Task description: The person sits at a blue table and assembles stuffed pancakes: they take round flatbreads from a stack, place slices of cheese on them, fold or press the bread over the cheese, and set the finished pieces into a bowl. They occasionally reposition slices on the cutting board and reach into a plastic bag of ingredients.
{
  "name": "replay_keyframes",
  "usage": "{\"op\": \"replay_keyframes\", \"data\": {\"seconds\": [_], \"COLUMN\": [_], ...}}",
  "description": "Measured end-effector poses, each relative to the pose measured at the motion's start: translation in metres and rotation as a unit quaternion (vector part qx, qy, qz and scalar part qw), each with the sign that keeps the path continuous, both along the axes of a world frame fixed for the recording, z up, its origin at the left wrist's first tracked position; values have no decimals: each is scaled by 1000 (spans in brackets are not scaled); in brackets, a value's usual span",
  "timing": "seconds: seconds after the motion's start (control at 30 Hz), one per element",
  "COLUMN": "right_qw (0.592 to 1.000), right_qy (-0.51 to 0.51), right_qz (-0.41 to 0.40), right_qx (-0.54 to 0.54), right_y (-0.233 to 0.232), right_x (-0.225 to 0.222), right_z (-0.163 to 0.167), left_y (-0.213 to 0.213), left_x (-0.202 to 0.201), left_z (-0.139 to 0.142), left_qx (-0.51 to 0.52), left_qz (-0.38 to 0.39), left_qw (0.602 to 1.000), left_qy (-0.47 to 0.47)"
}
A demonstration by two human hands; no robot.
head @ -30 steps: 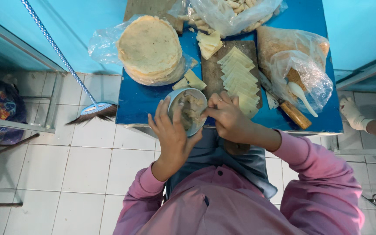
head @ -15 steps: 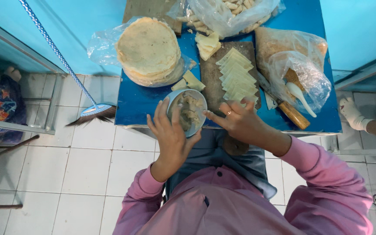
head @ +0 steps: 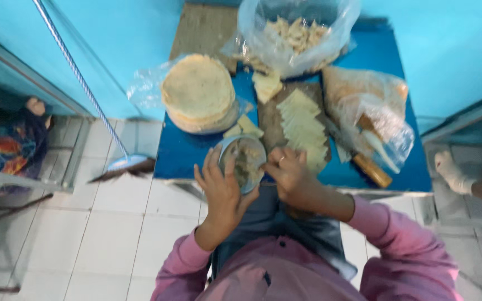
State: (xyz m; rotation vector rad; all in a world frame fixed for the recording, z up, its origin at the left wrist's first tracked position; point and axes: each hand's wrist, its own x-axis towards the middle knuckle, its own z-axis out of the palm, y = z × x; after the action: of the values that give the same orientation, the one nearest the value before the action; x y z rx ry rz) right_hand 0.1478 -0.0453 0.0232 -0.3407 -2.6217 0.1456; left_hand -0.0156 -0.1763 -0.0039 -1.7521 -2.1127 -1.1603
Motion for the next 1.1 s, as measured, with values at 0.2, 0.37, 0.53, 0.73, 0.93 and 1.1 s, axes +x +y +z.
{"op": "replay_keyframes", "data": {"seconds": [0.2, 0.37, 0.53, 0.73, 0.93, 1.1], "right_qw": [934, 926, 909, 865, 907, 931], "right_qy": [62, 147, 249, 367, 271, 235], "right_qz": [116, 31, -106, -171, -292, -191], "right_qx": [-333, -347, -319, -298, -139, -203], "right_y": [14, 18, 22, 19, 8, 9], "right_x": [25, 62, 84, 83, 75, 76], "right_z": [3, -18, -40, -57, -53, -47], "left_y": [17, 17, 14, -3, 26, 43], "left_x": [-34, -61, -56, 0, 47, 44], "left_z": [4, 6, 12, -4, -13, -21], "left_qx": [-29, 29, 27, 233, 122, 101], "left_qz": [6, -89, 14, -28, -225, -222], "left_qw": [993, 957, 991, 970, 949, 964], "left_qy": [-112, -274, -133, -68, -185, -102]}}
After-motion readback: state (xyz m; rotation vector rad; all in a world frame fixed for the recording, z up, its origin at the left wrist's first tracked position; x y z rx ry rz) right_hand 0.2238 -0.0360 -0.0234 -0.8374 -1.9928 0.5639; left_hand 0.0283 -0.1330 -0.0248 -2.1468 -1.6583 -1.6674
